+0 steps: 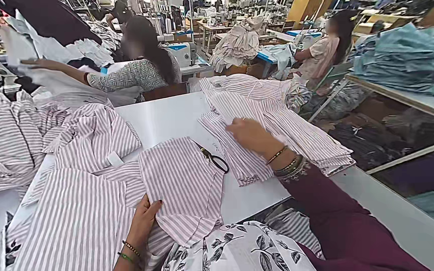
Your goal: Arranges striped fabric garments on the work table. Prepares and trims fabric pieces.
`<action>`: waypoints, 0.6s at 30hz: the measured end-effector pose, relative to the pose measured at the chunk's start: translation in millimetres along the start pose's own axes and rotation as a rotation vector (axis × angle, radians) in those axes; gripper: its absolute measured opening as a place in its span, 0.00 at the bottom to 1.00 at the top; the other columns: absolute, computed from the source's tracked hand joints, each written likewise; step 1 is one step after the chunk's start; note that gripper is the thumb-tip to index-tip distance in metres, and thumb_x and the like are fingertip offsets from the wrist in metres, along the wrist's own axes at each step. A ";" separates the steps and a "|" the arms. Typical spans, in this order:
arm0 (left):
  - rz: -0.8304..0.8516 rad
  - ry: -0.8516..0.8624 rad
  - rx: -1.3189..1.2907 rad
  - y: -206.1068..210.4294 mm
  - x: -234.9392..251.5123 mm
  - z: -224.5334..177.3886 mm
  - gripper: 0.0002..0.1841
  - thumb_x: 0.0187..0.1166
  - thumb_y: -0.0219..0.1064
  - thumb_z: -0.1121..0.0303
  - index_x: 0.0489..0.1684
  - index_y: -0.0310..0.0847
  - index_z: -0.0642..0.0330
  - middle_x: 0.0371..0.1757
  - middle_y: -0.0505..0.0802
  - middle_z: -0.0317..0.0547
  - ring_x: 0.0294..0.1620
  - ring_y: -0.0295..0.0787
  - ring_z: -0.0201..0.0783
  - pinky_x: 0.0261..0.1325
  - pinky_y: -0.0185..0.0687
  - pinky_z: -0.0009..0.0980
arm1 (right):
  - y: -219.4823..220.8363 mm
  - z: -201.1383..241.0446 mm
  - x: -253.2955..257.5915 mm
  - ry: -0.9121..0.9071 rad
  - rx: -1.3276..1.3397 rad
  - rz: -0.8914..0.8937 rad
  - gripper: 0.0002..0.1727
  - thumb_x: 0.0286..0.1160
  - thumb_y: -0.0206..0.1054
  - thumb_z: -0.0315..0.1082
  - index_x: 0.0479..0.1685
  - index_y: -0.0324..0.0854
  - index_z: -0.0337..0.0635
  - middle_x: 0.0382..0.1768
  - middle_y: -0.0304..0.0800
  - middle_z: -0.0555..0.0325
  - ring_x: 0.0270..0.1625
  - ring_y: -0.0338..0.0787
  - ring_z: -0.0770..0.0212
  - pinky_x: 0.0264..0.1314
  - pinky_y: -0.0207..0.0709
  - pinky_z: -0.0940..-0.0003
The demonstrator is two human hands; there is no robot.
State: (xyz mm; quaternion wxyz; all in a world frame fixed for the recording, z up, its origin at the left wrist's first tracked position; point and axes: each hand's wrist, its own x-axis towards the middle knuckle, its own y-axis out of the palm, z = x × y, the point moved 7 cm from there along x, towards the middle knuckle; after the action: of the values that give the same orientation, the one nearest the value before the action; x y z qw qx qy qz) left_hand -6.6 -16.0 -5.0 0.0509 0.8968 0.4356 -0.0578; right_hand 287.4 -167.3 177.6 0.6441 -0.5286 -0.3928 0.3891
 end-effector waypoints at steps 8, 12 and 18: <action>0.577 0.546 0.334 103.3 -26.8 -62.9 0.36 0.77 0.65 0.55 0.78 0.70 0.78 0.72 0.85 0.60 0.69 0.85 0.33 0.73 0.81 0.32 | 115.3 106.0 -9.9 -0.047 1.332 0.218 0.20 0.83 0.60 0.32 0.68 0.73 0.29 0.45 0.86 0.54 0.42 0.85 0.74 0.51 0.80 0.75; 0.617 0.625 0.412 55.2 -43.5 -59.5 0.34 0.83 0.61 0.42 0.80 0.76 0.59 0.80 0.83 0.51 0.81 0.79 0.36 0.78 0.78 0.35 | 62.7 49.9 -27.5 0.326 1.744 -0.263 0.14 0.75 0.51 0.16 0.51 0.79 0.36 0.28 0.87 0.69 0.30 0.86 0.80 0.38 0.82 0.82; -0.018 0.424 0.315 -119.2 -79.7 -55.9 0.27 0.88 0.58 0.64 0.76 0.66 0.78 0.62 0.92 0.32 0.64 0.88 0.22 0.71 0.82 0.29 | -103.0 -72.5 -113.3 0.499 1.079 -0.817 0.17 0.80 0.44 0.15 0.27 0.68 0.46 0.18 0.75 0.79 0.24 0.75 0.92 0.34 0.71 0.94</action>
State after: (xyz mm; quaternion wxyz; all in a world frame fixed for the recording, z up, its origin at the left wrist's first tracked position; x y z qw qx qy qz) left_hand -146.1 3.5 57.1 -0.1822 0.8820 0.4299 0.0638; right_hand 318.7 -312.6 259.0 0.9800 -0.0209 -0.1535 0.1247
